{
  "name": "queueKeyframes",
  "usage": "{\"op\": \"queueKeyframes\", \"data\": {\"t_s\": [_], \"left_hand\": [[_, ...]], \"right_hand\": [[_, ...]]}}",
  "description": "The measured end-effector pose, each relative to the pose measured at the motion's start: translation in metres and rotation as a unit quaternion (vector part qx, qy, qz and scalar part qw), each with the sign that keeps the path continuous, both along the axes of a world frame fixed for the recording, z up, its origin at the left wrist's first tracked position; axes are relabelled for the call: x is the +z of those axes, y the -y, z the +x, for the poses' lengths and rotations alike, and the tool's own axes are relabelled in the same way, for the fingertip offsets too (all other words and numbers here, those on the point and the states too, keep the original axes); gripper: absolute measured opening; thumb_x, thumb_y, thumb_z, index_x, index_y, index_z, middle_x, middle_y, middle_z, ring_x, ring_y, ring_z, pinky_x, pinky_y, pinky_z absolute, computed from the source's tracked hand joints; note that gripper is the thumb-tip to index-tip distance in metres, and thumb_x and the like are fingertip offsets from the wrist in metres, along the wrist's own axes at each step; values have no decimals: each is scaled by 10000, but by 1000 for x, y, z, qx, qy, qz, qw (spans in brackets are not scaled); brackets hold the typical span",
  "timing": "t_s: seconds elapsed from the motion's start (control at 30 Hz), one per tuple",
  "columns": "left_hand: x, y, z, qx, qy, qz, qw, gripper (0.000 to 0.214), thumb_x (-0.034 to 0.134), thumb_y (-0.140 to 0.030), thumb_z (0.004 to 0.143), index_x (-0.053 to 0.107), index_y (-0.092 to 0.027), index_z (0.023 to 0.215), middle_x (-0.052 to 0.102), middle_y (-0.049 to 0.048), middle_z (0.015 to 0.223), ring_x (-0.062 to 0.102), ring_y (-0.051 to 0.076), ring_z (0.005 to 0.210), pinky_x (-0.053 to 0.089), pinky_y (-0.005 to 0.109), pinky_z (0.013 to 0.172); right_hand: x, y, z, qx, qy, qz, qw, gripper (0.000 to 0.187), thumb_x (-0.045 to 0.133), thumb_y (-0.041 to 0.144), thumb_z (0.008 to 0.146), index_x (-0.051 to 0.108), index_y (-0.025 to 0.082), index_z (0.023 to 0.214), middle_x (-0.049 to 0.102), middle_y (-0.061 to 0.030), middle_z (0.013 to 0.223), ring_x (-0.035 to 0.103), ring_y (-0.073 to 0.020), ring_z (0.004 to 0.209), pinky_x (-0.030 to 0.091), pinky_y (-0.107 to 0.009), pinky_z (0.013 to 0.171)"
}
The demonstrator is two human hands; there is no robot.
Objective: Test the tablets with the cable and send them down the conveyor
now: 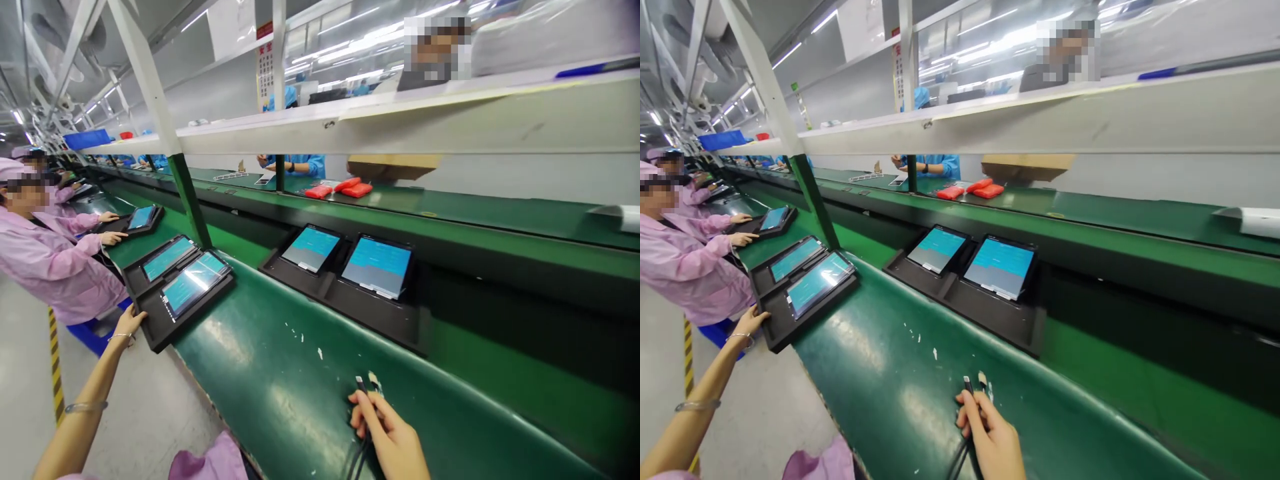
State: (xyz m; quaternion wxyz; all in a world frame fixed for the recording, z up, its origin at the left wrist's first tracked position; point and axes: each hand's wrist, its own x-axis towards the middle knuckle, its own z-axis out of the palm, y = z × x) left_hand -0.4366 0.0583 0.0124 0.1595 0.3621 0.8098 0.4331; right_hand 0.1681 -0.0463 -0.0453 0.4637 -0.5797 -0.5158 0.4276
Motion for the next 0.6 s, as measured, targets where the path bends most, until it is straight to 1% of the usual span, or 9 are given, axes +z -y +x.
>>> {"op": "queueKeyframes", "data": {"t_s": [0.1, 0.23, 0.33, 0.4, 0.43, 0.5, 0.6], "left_hand": [[-8, 13, 2, -17, 54, -10, 998, 318, 631, -305, 967, 599, -138, 1236, 637, 102, 1217, 653, 223, 1058, 580, 433, 904], [-20, 46, 16, -19, 95, -9, 995, 427, 642, -258, 956, 531, -159, 1356, 590, 130, 1346, 638, 255, 1148, 587, 454, 925], [-25, 79, 29, -22, 111, -15, 994, 590, 661, -179, 914, 437, -192, 1460, 537, 150, 1448, 586, 277, 1268, 610, 380, 903], [-25, 102, 36, -31, 118, -22, 992, 672, 661, -146, 887, 392, -212, 1500, 519, 141, 1478, 557, 280, 1311, 623, 329, 870], [-25, 112, 40, -38, 121, -26, 992, 700, 661, -142, 876, 377, -215, 1512, 519, 135, 1479, 556, 282, 1314, 628, 324, 858], [-22, 132, 46, -52, 124, -34, 990, 746, 674, -143, 850, 363, -208, 1525, 526, 125, 1473, 557, 293, 1312, 632, 345, 866], [-15, 156, 56, -77, 123, -51, 988, 784, 701, -161, 802, 384, -179, 1519, 516, 111, 1481, 517, 307, 1349, 607, 379, 941]], "right_hand": [[1, -2, 2, 0, 2, -8, 1000, 498, 538, 689, 880, 686, 214, 854, 640, -39, 636, 586, -218, 577, 487, -336, 599], [3, -6, 4, 4, -2, -5, 1000, 487, 545, 680, 886, 678, 213, 842, 636, -33, 630, 582, -212, 578, 483, -339, 610], [4, -8, 5, 2, -12, 5, 1000, 450, 563, 646, 899, 670, 213, 843, 630, -24, 626, 576, -203, 578, 474, -334, 610], [6, -10, 4, -1, -20, 10, 1000, 435, 573, 632, 904, 669, 211, 851, 631, -22, 629, 572, -198, 574, 471, -330, 601], [7, -10, 4, -4, -25, 13, 1000, 428, 579, 625, 905, 669, 209, 855, 632, -22, 631, 571, -196, 574, 471, -328, 596], [11, -13, 2, -17, -41, 20, 999, 418, 591, 613, 907, 672, 205, 860, 634, -21, 630, 571, -191, 569, 471, -320, 586], [19, -16, -2, -49, -79, 35, 995, 414, 623, 601, 895, 677, 193, 850, 636, -23, 615, 568, -183, 544, 464, -308, 556]]}}
